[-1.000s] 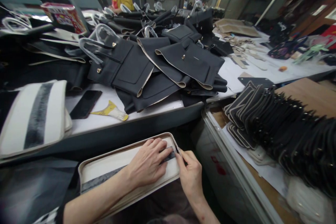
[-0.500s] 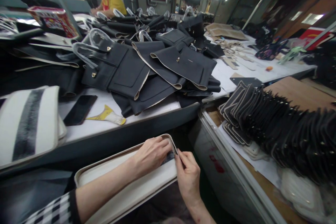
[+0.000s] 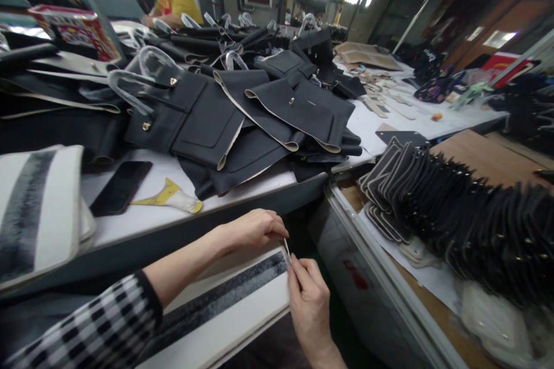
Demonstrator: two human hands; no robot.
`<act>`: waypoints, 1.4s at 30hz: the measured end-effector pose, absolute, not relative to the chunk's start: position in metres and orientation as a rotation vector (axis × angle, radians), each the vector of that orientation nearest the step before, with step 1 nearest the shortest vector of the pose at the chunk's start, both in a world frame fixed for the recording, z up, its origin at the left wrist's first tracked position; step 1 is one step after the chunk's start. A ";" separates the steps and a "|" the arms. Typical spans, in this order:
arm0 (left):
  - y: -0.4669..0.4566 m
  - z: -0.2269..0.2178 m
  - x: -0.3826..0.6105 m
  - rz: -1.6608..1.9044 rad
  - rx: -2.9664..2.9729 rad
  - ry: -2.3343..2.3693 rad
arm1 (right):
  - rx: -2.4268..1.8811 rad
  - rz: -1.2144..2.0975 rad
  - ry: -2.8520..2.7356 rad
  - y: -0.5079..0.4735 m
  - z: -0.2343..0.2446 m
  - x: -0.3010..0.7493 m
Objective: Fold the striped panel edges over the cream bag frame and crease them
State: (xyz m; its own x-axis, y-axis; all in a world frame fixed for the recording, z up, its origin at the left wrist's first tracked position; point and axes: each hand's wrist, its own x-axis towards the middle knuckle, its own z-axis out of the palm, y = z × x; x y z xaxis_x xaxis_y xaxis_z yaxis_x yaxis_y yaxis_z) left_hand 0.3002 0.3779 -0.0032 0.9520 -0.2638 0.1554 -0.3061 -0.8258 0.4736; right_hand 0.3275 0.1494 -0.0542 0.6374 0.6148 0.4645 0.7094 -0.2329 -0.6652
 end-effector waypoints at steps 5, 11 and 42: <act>0.390 -0.012 0.309 0.027 2.516 -0.435 | -1.932 -0.126 -1.062 0.156 -0.056 0.332; 0.389 -0.011 0.307 0.031 2.499 -0.399 | -1.934 0.024 -1.000 0.158 -0.057 0.337; 0.308 -0.014 0.244 0.129 2.775 -0.224 | -1.783 0.347 -0.710 0.154 -0.058 0.368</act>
